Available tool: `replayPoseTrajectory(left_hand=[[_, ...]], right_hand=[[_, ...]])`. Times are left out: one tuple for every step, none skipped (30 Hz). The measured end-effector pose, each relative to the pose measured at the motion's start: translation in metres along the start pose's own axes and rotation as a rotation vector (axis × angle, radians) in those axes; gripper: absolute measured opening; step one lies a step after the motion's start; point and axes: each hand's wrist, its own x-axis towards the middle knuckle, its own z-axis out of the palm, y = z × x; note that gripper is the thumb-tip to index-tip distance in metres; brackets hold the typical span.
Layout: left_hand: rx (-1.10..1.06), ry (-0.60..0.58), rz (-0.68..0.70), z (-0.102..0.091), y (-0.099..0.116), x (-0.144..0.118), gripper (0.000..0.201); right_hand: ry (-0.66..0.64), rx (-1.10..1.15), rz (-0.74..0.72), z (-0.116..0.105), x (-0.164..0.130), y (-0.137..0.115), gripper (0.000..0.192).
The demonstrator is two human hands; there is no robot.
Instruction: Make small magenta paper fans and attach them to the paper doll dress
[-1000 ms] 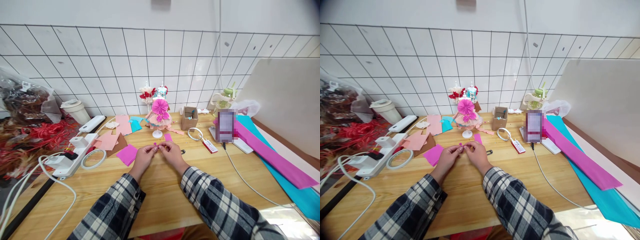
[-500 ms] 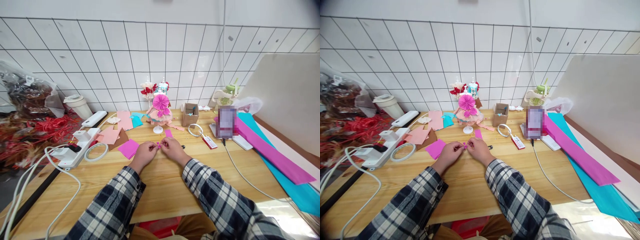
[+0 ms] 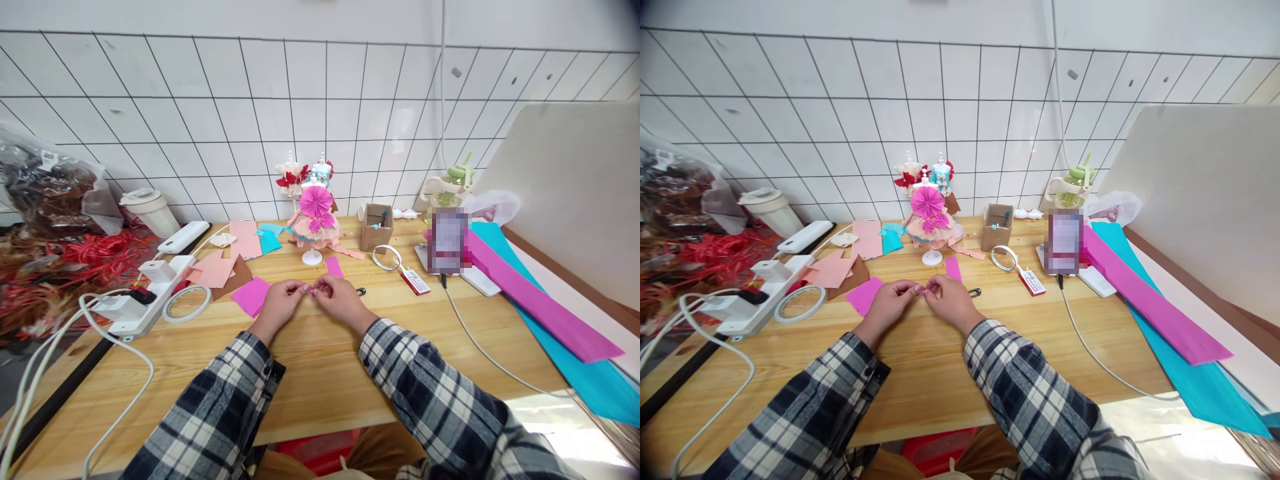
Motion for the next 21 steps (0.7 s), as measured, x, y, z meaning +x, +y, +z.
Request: replayPoseTrajectory(left_hand=[[0.003,-0.005,0.000,-0.0002,-0.0017,0.0008,0.035],[0.004,-0.014,-0.001,-0.0004,-0.0033,0.0014,0.036],[0.007,-0.026,-0.001,-0.0004,-0.0047,0.0020,0.037],[0.010,-0.040,0.000,-0.0003,-0.0060,0.0024,0.037],[0.013,-0.055,0.004,0.0000,-0.0069,0.0027,0.038],[0.014,-0.069,0.007,0.0004,-0.0076,0.0029,0.038],[0.015,-0.080,0.013,0.0009,-0.0079,0.0030,0.038],[0.016,-0.085,0.021,0.0014,-0.0079,0.0029,0.038],[0.018,-0.085,0.027,0.0019,-0.0077,0.0029,0.037],[0.020,-0.079,0.030,0.0023,-0.0071,0.0027,0.037],[0.025,-0.070,0.031,0.0027,-0.0062,0.0025,0.036],[0.031,-0.061,0.030,0.0030,-0.0051,0.0022,0.036],[0.039,-0.053,0.027,0.0033,-0.0039,0.0019,0.035],[0.049,-0.044,0.023,0.0035,-0.0026,0.0016,0.035],[0.059,-0.035,0.018,0.0036,-0.0014,0.0013,0.034],[0.068,-0.023,0.013,0.0037,-0.0003,0.0010,0.034],[0.075,-0.010,0.007,0.0037,0.0004,0.0008,0.034],[0.076,0.003,-0.001,0.0036,0.0009,0.0007,0.034],[0.072,0.013,-0.010,0.0035,0.0011,0.0007,0.035],[0.061,0.016,-0.019,0.0034,0.0011,0.0008,0.035],[0.046,0.015,-0.026,0.0033,0.0010,0.0009,0.036]], right_hand=[[0.003,0.066,0.018,0.0012,0.0006,0.0012,0.018],[0.004,0.129,0.031,0.0023,0.0013,0.0027,0.022],[0.005,0.182,0.039,0.0032,0.0020,0.0043,0.023],[0.007,0.225,0.041,0.0041,0.0027,0.0058,0.023],[0.007,0.259,0.040,0.0048,0.0033,0.0069,0.021],[0.006,0.289,0.039,0.0053,0.0036,0.0076,0.018],[0.003,0.314,0.043,0.0058,0.0037,0.0078,0.016],[0.003,0.331,0.052,0.0061,0.0037,0.0077,0.014],[0.004,0.338,0.066,0.0064,0.0036,0.0074,0.012],[0.007,0.338,0.083,0.0067,0.0035,0.0070,0.010],[0.010,0.336,0.103,0.0069,0.0035,0.0066,0.009],[0.015,0.329,0.121,0.0071,0.0034,0.0063,0.009],[0.020,0.319,0.134,0.0072,0.0033,0.0060,0.008],[0.026,0.306,0.140,0.0072,0.0033,0.0058,0.008],[0.032,0.289,0.141,0.0072,0.0032,0.0056,0.008],[0.041,0.267,0.137,0.0070,0.0030,0.0053,0.007],[0.051,0.246,0.132,0.0068,0.0028,0.0050,0.007],[0.059,0.227,0.126,0.0065,0.0026,0.0045,0.007],[0.064,0.212,0.119,0.0062,0.0023,0.0039,0.007],[0.069,0.196,0.113,0.0059,0.0021,0.0034,0.008],[0.075,0.180,0.112,0.0056,0.0019,0.0029,0.009]])
